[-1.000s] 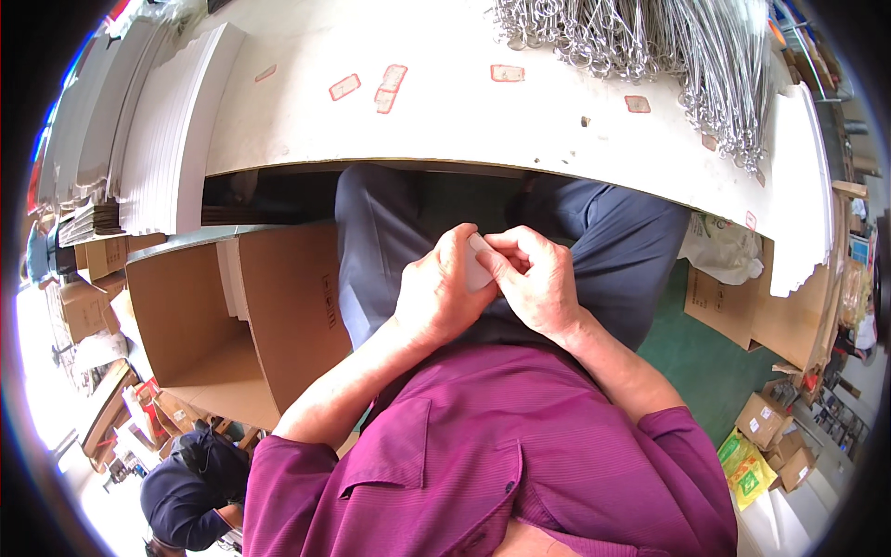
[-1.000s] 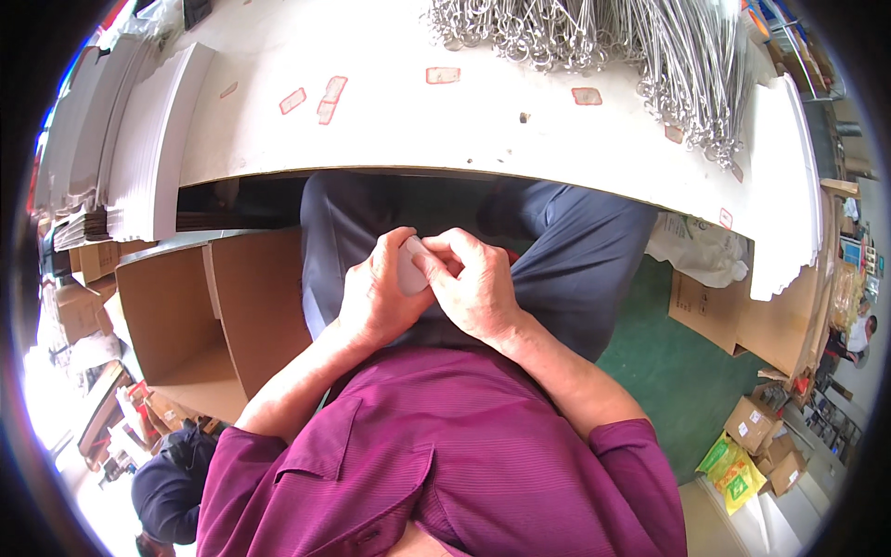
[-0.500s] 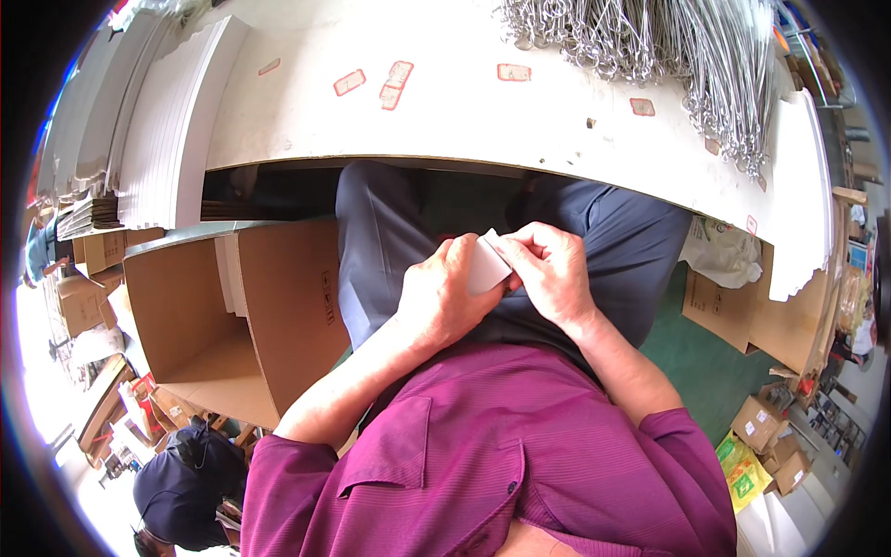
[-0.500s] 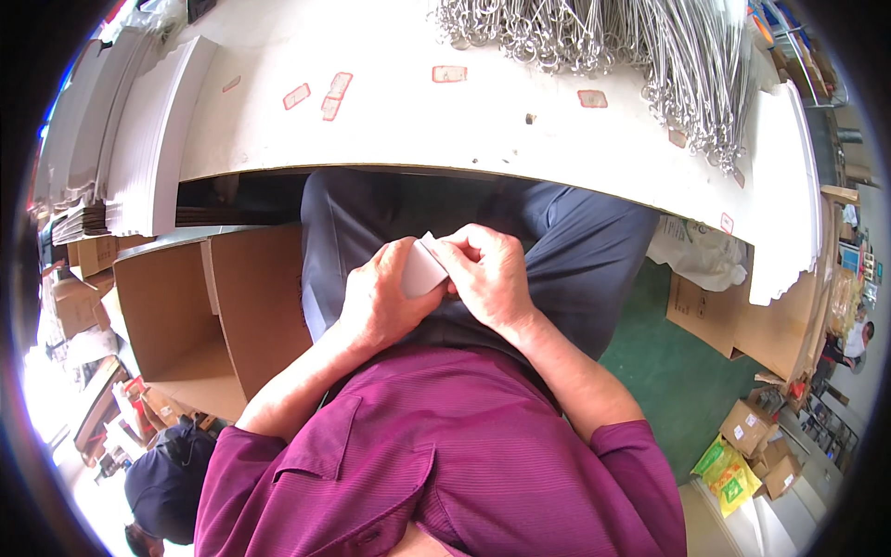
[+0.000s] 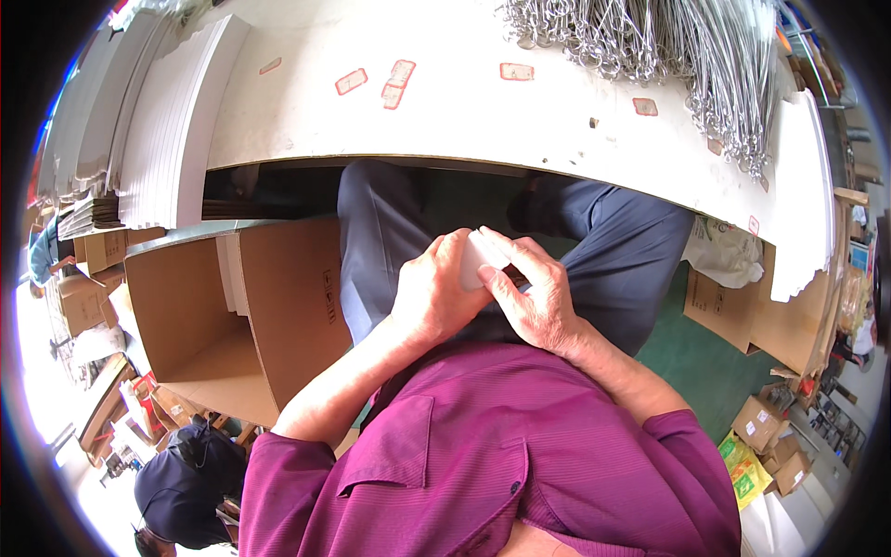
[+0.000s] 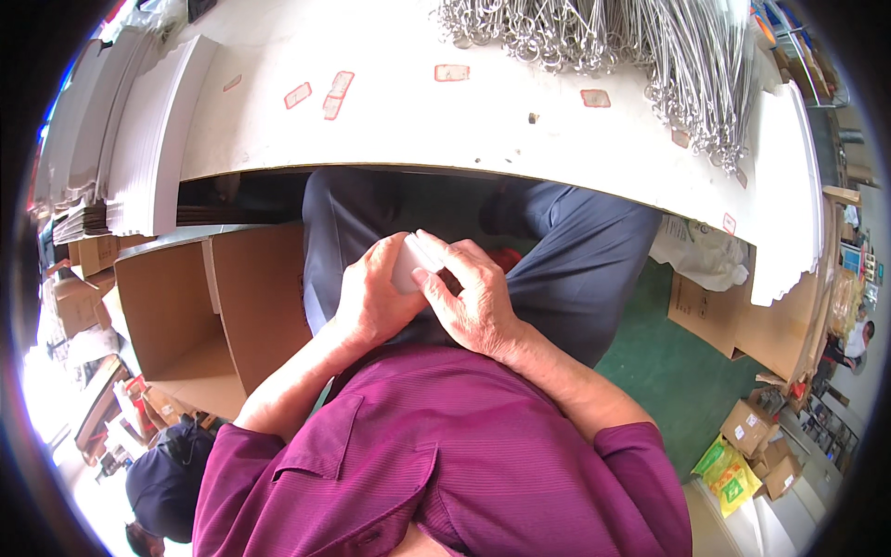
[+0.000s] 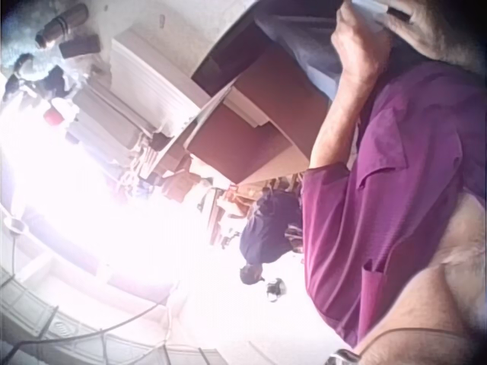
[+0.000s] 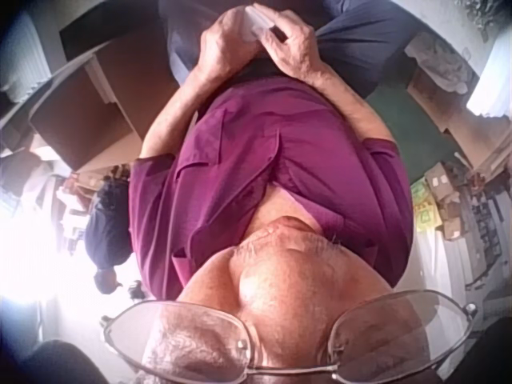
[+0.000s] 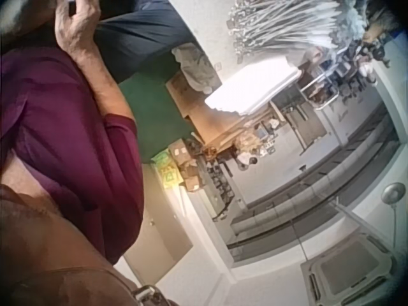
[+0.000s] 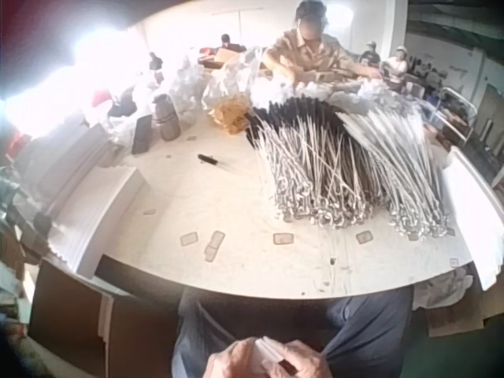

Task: The person slides a bundle of brushes into a white cardboard sleeve by hand.

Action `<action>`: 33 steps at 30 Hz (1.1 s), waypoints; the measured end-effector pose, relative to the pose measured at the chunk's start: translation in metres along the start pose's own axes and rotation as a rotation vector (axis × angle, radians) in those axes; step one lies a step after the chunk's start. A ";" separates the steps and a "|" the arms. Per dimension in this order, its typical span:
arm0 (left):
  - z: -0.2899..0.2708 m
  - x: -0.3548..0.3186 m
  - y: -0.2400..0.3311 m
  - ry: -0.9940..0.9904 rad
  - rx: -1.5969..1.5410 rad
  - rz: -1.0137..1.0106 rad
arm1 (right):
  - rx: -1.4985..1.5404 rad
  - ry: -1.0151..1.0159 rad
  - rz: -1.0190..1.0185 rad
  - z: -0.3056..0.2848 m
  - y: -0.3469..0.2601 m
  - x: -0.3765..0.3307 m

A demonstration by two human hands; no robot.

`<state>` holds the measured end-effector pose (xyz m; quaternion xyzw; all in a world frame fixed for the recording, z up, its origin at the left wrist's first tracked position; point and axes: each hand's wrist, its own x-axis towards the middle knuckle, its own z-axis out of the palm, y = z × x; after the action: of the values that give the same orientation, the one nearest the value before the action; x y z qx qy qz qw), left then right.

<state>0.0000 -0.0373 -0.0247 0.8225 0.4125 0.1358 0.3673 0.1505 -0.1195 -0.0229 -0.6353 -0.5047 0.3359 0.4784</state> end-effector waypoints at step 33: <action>-0.023 -0.001 -0.004 -0.031 -0.097 -0.073 | 0.164 0.015 0.087 0.014 0.002 0.013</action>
<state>-0.0155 -0.0254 -0.0114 0.7900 0.4295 0.1293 0.4179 0.1417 -0.1030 -0.0289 -0.6179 -0.4435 0.3919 0.5175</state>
